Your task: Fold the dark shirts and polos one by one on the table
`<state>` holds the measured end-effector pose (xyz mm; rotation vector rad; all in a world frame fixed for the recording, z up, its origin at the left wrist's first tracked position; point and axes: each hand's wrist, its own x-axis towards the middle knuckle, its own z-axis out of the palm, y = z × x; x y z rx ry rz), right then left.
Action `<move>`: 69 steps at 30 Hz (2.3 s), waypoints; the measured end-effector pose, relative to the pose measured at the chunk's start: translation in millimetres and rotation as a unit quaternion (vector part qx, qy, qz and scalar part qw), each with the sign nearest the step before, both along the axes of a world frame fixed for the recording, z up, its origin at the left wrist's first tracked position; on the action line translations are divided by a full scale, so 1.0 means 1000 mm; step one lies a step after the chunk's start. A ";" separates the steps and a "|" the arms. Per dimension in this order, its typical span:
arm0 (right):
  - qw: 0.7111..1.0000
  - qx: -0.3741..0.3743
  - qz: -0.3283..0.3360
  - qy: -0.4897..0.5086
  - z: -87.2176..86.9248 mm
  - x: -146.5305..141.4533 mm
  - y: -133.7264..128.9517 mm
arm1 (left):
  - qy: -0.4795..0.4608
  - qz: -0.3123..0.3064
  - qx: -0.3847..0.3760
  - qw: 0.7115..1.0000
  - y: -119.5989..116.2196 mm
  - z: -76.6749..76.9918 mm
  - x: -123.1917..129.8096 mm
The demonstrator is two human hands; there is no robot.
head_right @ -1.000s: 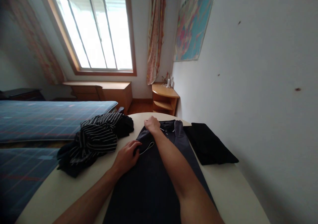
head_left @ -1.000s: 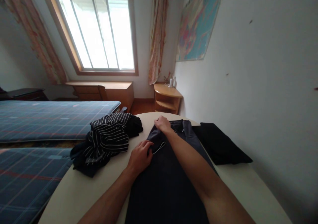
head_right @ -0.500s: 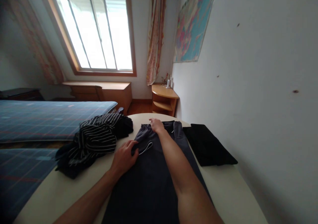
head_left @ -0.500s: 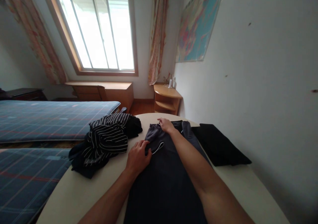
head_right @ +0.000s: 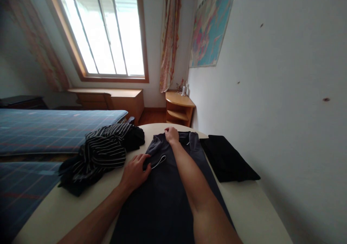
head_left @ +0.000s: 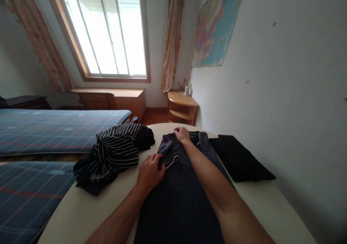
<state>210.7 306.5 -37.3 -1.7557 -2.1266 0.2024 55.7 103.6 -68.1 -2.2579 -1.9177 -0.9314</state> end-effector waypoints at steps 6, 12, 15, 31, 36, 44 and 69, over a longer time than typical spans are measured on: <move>0.999 0.034 0.001 -0.023 -0.007 0.005 -0.005 | 0.001 0.003 0.006 1.000 -0.001 -0.001 0.000; 0.991 0.026 0.108 -0.069 -0.017 -0.006 -0.010 | 0.010 0.005 -0.007 1.000 -0.001 0.001 0.001; 0.987 -0.008 0.132 -0.094 -0.023 -0.011 -0.010 | 0.015 0.012 -0.012 1.000 -0.002 0.003 0.002; 0.991 -0.127 0.025 0.022 0.014 -0.036 -0.025 | -0.116 0.117 -0.043 0.985 -0.003 -0.003 -0.015; 0.990 -0.092 0.055 0.095 0.010 -0.050 -0.019 | -0.123 0.133 -0.076 0.981 -0.006 0.000 -0.016; 0.986 -0.082 0.107 0.099 -0.010 -0.059 -0.031 | -0.053 0.124 -0.055 0.989 -0.005 -0.002 -0.018; 0.993 -0.082 0.015 -0.087 0.017 0.017 -0.115 | -0.008 0.151 -0.089 0.984 -0.009 0.003 -0.026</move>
